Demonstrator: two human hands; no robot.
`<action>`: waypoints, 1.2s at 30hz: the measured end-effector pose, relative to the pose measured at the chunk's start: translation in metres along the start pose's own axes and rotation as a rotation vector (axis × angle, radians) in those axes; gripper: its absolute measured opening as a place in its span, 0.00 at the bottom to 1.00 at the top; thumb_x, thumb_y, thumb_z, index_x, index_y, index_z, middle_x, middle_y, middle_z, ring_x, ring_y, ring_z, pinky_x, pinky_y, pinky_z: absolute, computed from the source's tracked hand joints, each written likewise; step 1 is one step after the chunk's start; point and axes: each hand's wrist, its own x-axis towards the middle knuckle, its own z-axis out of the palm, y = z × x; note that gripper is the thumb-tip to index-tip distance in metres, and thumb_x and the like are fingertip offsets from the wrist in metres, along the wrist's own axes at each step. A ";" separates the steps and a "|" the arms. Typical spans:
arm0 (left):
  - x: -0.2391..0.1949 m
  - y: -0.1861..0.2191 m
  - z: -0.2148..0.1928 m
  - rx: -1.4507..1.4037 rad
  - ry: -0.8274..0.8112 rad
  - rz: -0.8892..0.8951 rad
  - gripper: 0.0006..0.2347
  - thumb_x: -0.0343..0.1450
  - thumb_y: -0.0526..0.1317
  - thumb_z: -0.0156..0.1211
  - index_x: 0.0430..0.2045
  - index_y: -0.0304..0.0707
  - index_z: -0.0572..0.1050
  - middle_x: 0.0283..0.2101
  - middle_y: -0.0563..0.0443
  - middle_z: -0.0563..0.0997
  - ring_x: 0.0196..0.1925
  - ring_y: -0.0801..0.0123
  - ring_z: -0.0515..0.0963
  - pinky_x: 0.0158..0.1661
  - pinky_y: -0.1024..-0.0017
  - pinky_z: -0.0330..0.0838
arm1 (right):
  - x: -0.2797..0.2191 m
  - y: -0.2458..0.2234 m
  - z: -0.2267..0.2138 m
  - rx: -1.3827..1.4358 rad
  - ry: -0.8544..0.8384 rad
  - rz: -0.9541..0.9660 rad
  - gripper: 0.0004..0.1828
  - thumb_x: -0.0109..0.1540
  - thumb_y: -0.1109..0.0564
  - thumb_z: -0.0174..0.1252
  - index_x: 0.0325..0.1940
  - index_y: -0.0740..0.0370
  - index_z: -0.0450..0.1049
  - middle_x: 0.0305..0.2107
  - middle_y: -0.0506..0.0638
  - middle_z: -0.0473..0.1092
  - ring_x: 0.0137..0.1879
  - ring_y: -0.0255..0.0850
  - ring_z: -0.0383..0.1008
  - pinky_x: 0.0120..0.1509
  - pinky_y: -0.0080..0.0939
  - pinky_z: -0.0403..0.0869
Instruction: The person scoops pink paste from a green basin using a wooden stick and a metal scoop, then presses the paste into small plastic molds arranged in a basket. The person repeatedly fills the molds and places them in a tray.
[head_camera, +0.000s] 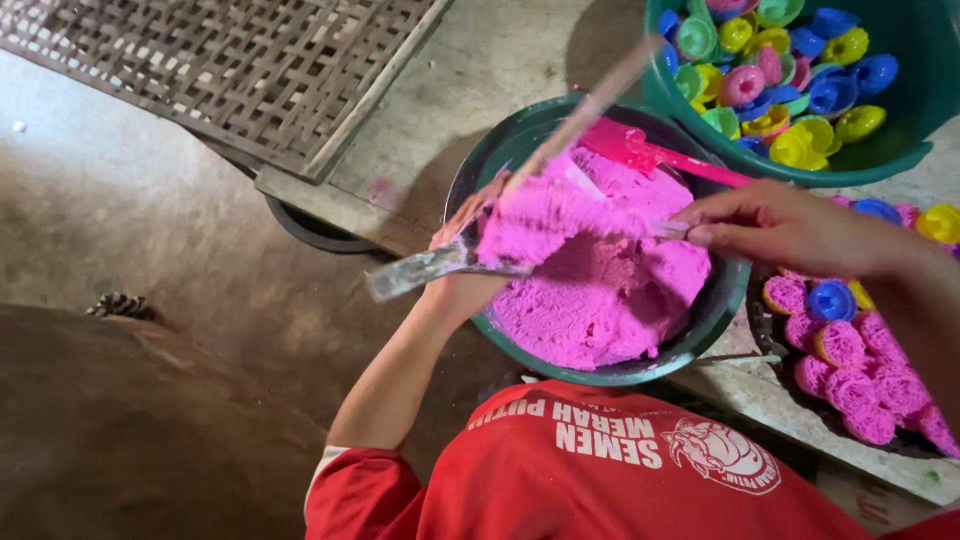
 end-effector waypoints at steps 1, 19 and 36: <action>0.001 0.003 -0.001 -0.041 -0.028 -0.068 0.33 0.61 0.45 0.71 0.62 0.35 0.69 0.59 0.38 0.76 0.54 0.48 0.79 0.49 0.58 0.75 | 0.003 -0.009 -0.003 -0.290 0.049 0.066 0.17 0.65 0.48 0.56 0.57 0.48 0.79 0.25 0.45 0.76 0.27 0.34 0.69 0.30 0.38 0.70; 0.005 -0.017 0.050 -0.021 -0.013 -0.038 0.30 0.62 0.48 0.72 0.58 0.39 0.71 0.56 0.42 0.77 0.56 0.52 0.79 0.54 0.61 0.73 | 0.058 -0.089 0.075 -1.511 0.073 -0.201 0.13 0.64 0.55 0.51 0.49 0.63 0.74 0.28 0.53 0.74 0.32 0.45 0.80 0.31 0.43 0.76; 0.008 0.009 0.030 -0.014 -0.001 0.038 0.21 0.71 0.49 0.62 0.54 0.35 0.72 0.61 0.40 0.76 0.58 0.54 0.79 0.52 0.62 0.76 | 0.041 -0.085 0.078 -1.335 0.088 -0.245 0.13 0.58 0.55 0.55 0.45 0.61 0.73 0.29 0.52 0.74 0.30 0.43 0.80 0.30 0.40 0.77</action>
